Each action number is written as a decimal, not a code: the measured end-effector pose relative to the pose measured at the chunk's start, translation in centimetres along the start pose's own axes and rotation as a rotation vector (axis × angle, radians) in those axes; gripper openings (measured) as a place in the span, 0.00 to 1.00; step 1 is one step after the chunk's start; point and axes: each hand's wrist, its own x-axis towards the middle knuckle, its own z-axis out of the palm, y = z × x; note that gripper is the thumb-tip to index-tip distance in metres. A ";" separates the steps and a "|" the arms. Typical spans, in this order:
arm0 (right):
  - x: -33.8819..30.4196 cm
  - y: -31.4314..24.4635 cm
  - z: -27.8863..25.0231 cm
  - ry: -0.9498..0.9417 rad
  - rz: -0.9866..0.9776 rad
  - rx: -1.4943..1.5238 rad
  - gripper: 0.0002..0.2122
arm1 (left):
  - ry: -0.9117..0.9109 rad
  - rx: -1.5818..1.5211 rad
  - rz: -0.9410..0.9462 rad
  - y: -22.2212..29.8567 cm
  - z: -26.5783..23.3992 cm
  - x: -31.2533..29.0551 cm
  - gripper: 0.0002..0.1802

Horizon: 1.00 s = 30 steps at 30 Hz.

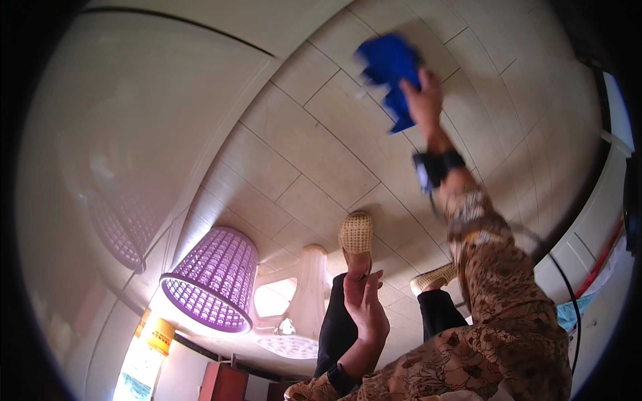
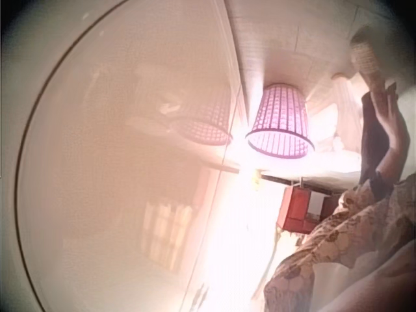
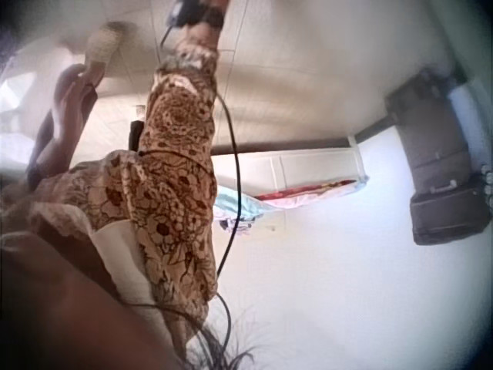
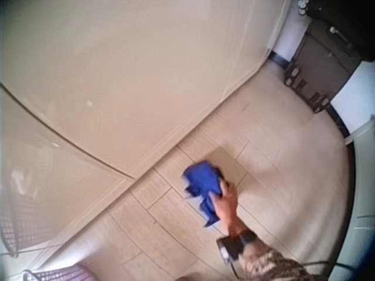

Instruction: The person wrings a blue cloth in a yellow bucket and wipes the tiled floor and the base of a white cabinet by hand, moving a plastic basket aside to reach more of the floor.

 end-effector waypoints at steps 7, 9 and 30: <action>-12.1 -8.6 6.6 -0.414 -0.363 0.116 0.11 | 0.004 -0.034 -0.006 -0.2 0.1 -0.4 0.12; -18.2 -10.5 6.9 -0.675 -0.606 0.129 0.14 | -0.026 -0.063 0.060 -2.6 -0.4 -0.9 0.11; -32.3 16.2 -32.9 -0.342 0.513 0.359 0.24 | 0.255 1.928 0.595 -9.4 -17.7 6.5 0.42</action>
